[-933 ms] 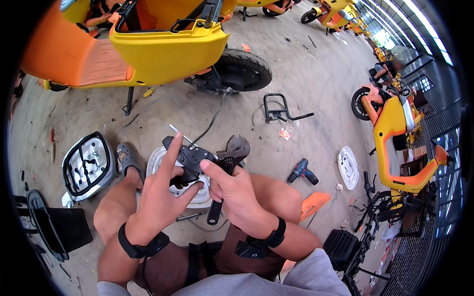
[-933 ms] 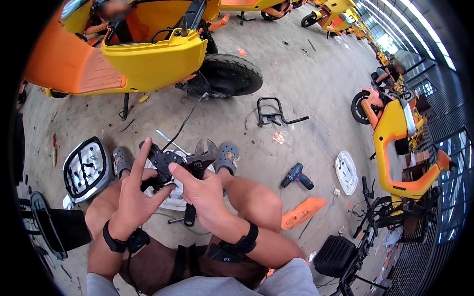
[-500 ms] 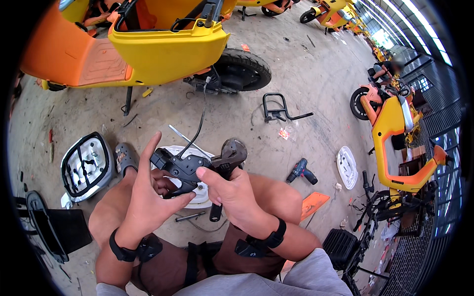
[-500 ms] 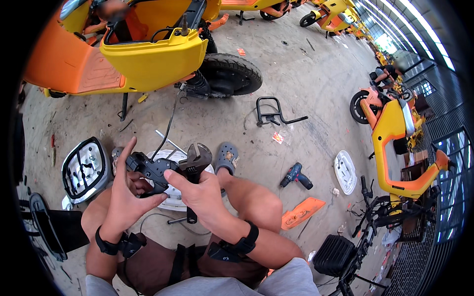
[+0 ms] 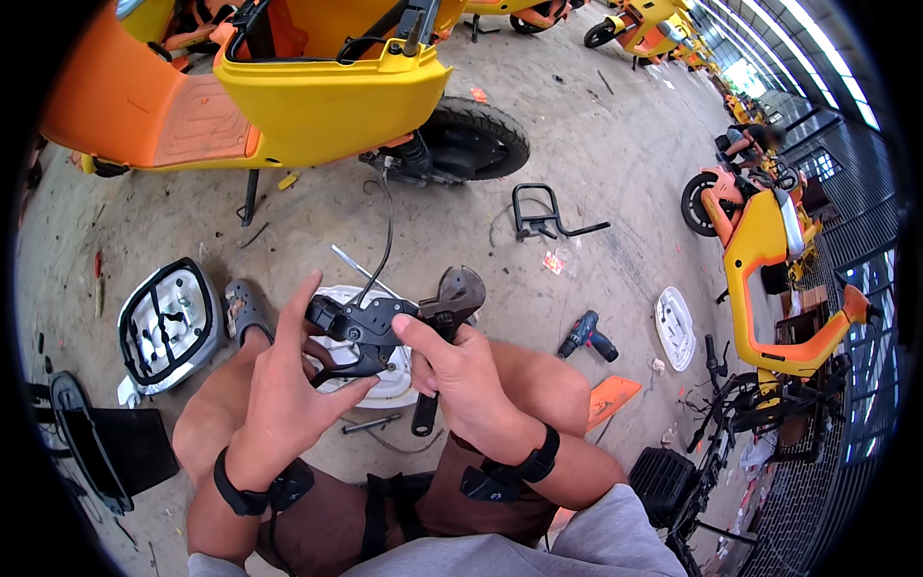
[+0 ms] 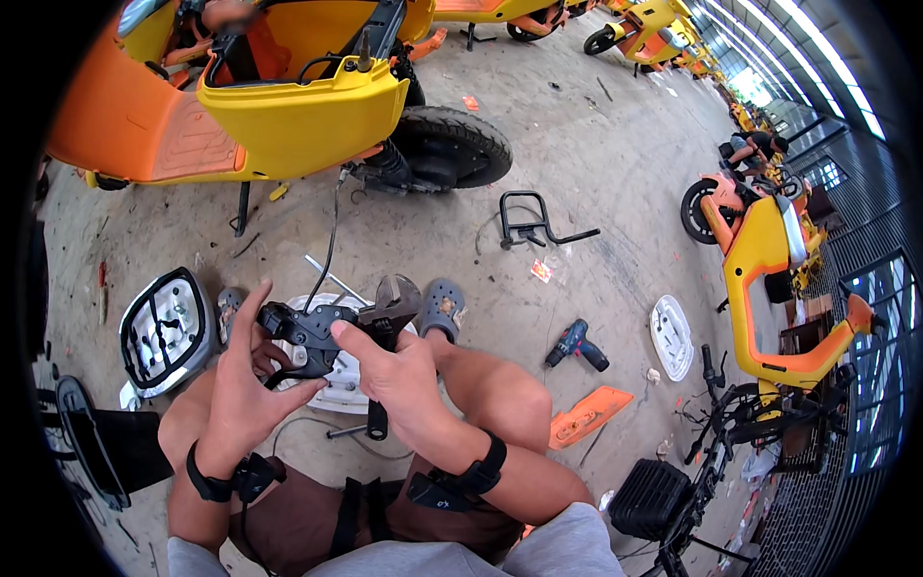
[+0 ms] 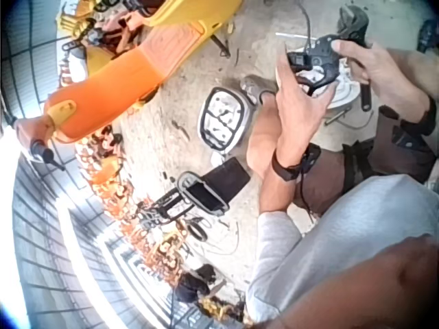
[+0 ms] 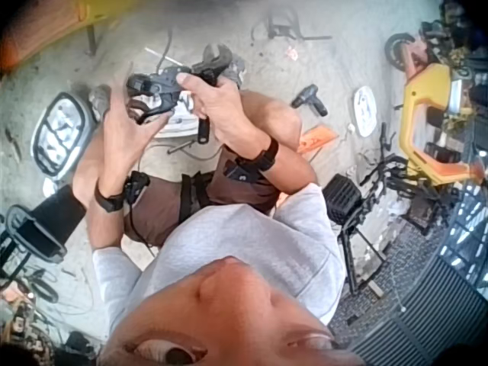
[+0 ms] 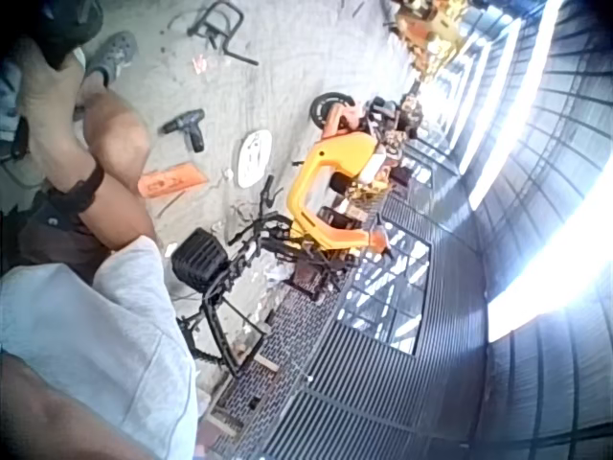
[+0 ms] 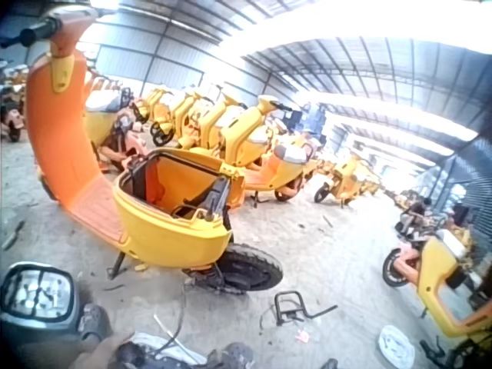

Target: The person uses a wrench and a screwdriver to disassemble and work on a black motorcycle brake lever assembly while holding it by hand.

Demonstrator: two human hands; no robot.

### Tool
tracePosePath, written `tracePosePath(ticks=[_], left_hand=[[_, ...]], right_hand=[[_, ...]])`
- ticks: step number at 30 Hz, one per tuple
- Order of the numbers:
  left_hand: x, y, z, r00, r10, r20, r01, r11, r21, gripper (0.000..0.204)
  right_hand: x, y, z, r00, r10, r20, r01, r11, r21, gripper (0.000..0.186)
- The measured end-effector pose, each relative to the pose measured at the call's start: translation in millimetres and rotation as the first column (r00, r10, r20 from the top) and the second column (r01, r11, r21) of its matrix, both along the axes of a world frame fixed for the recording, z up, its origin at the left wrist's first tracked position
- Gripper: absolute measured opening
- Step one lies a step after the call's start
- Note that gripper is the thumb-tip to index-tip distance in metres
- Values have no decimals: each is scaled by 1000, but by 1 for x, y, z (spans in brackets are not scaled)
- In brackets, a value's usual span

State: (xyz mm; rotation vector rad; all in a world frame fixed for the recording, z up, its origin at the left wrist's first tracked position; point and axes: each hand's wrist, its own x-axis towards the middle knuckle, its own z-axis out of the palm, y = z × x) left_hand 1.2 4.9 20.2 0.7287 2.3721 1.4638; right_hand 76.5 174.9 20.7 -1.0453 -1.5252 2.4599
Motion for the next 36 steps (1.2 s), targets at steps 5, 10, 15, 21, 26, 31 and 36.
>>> tracePosePath(ticks=[5, 10, 15, 21, 26, 31, 36], left_hand=[[-16, -2, 14, 856, 139, -497, -103, 990, 98, 65], [-38, -13, -4, 942, 14, -334, -88, 974, -206, 30], [-30, -9, -14, 878, -278, -391, 108, 909, -403, 30], [-31, 0, -29, 844, -304, -441, 125, 912, -390, 34], [-32, -3, -36, 890, -307, -337, 148, 894, -424, 41], [-29, 1, -47, 856, -299, -423, 133, 916, -379, 32], [-28, 4, -50, 859, -366, -358, 196, 881, -431, 28]], right_hand=[[2, 23, 3, 976, -132, -172, 163, 969, 186, 25], [9, 40, 17, 950, 0, -313, 11, 999, 33, 17], [5, 15, 19, 957, 186, -222, -200, 979, -44, 17], [1, 3, 11, 872, 445, -203, -459, 888, -25, 20], [0, -3, 14, 873, 450, -186, -444, 893, 77, 22], [-1, -2, 9, 867, 464, -182, -460, 885, 67, 25], [0, -6, 12, 867, 451, -212, -421, 891, 171, 28]])
